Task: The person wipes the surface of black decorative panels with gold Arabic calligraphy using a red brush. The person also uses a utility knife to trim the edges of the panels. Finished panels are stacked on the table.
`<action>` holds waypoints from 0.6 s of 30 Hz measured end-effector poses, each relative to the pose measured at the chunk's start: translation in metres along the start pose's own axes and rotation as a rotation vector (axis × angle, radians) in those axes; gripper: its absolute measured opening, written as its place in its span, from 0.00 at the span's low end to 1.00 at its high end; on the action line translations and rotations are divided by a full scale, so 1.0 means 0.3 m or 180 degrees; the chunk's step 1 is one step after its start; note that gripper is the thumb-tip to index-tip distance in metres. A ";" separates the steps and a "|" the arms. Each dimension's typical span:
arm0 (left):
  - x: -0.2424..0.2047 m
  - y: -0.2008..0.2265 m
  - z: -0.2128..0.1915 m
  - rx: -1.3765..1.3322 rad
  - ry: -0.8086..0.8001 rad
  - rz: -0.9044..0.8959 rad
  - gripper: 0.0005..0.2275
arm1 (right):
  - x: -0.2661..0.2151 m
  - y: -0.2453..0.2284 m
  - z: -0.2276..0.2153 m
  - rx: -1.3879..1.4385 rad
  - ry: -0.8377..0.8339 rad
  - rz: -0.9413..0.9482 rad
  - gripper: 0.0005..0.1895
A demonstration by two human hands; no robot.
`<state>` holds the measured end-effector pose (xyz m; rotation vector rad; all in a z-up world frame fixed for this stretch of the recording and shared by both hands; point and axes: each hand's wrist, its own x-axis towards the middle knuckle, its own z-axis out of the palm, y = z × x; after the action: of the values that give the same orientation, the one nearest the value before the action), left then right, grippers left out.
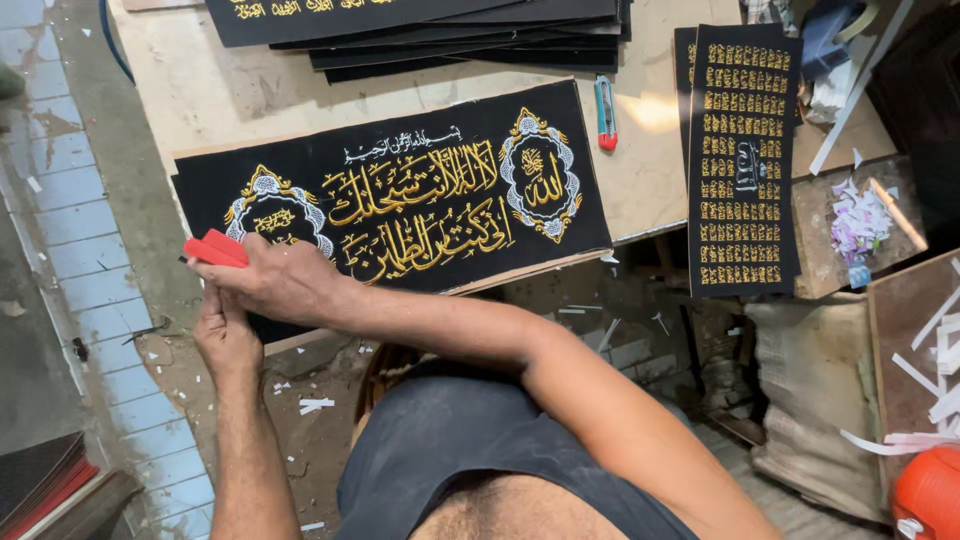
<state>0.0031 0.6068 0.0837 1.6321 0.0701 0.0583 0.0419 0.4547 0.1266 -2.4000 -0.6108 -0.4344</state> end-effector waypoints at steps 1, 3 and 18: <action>-0.004 0.000 -0.003 -0.0044 -0.0046 0.0042 0.20 | 0.000 0.024 0.026 -0.0068 0.0003 -0.0025 0.26; -0.004 -0.002 -0.002 -0.0075 -0.0054 0.0020 0.20 | -0.044 0.182 -0.026 -0.0585 0.0535 -0.0039 0.26; 0.001 -0.002 -0.012 0.0123 0.0019 0.0036 0.21 | -0.212 0.341 -0.407 -0.1625 -0.0108 0.1269 0.07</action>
<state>0.0032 0.6105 0.0834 1.6712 0.0670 0.0709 0.0229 0.2847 0.1413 -2.9267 -0.0152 -0.4102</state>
